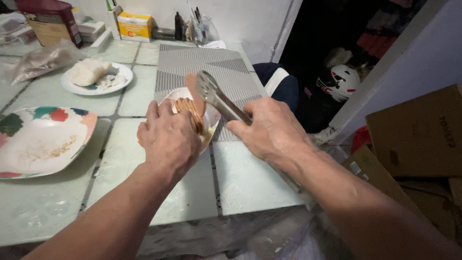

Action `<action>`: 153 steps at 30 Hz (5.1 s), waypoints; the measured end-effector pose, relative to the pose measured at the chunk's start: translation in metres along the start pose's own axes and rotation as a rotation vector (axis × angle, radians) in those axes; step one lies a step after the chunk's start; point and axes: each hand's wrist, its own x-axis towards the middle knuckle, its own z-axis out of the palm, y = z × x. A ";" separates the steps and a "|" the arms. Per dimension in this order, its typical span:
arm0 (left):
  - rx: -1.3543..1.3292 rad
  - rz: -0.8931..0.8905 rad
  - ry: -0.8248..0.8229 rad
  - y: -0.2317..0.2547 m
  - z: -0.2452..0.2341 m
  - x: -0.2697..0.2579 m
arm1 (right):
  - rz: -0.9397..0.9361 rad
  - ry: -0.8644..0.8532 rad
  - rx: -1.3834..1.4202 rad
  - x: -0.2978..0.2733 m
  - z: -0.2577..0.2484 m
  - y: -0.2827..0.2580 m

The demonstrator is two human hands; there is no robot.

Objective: The person uses metal tongs to pick up slices of processed meat from one plate and place them onto another plate on a tiled table. The person repeats this transfer several times, arranging the slices on the second plate.

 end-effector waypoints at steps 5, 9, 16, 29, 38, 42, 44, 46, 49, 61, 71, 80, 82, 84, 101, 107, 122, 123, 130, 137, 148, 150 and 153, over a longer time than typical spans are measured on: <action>-0.097 -0.034 0.056 -0.017 -0.014 -0.003 | -0.021 -0.026 0.038 -0.006 0.004 -0.022; -0.088 -0.115 0.069 -0.040 -0.030 -0.009 | -0.088 -0.019 0.025 -0.008 0.007 -0.044; -0.085 -0.208 0.068 -0.090 -0.052 -0.022 | -0.143 -0.093 0.113 -0.018 0.023 -0.086; -0.068 -0.262 0.089 -0.153 -0.081 -0.046 | -0.324 -0.096 0.033 -0.026 0.054 -0.138; -0.006 -0.367 0.132 -0.193 -0.091 -0.057 | -0.392 -0.082 -0.038 -0.038 0.068 -0.163; -0.047 -0.472 0.100 -0.203 -0.097 -0.064 | -0.436 -0.111 -0.040 -0.041 0.078 -0.174; -0.098 -0.487 0.153 -0.208 -0.098 -0.068 | -0.421 -0.134 -0.082 -0.043 0.084 -0.178; -0.110 -0.520 0.151 -0.213 -0.100 -0.070 | -0.460 -0.134 -0.113 -0.045 0.089 -0.183; -0.101 -0.589 0.095 -0.221 -0.103 -0.072 | -0.573 -0.103 -0.131 -0.048 0.099 -0.188; -0.411 -0.794 0.089 -0.237 -0.109 -0.071 | -0.647 -0.160 -0.176 -0.064 0.119 -0.195; -0.552 -0.966 0.082 -0.235 -0.107 -0.065 | -0.488 -0.261 -0.142 -0.067 0.112 -0.199; -0.567 -0.969 0.109 -0.231 -0.108 -0.065 | -0.259 -0.338 -0.078 -0.047 0.109 -0.191; -0.548 -0.950 0.120 -0.232 -0.107 -0.064 | -0.280 -0.318 -0.120 -0.041 0.109 -0.193; -0.557 -0.960 0.105 -0.233 -0.105 -0.064 | -0.308 -0.309 -0.143 -0.038 0.109 -0.195; -0.520 -0.880 0.199 -0.244 -0.099 -0.067 | -0.357 -0.351 -0.110 -0.048 0.111 -0.202; -0.502 -0.925 0.148 -0.240 -0.105 -0.064 | -0.185 -0.354 -0.034 -0.039 0.105 -0.192; -0.229 -0.477 0.277 -0.173 -0.077 -0.027 | -0.033 -0.074 0.089 -0.022 0.052 -0.104; -0.226 -0.423 0.266 -0.166 -0.075 -0.026 | -0.015 -0.067 0.095 -0.022 0.049 -0.098; -0.349 -0.473 0.163 -0.109 -0.063 -0.016 | 0.031 -0.045 0.093 -0.017 0.036 -0.062; -0.370 -0.426 0.027 -0.069 -0.055 -0.012 | 0.103 -0.025 0.060 -0.016 0.030 -0.032; -0.340 -0.243 0.021 -0.031 -0.027 -0.005 | 0.149 0.003 0.084 -0.020 0.022 0.005; -0.276 -0.201 -0.029 -0.025 -0.025 -0.003 | 0.161 0.007 0.087 -0.021 0.023 0.009; -0.231 -0.140 -0.020 -0.016 -0.023 -0.002 | 0.187 -0.017 0.060 -0.021 0.022 0.012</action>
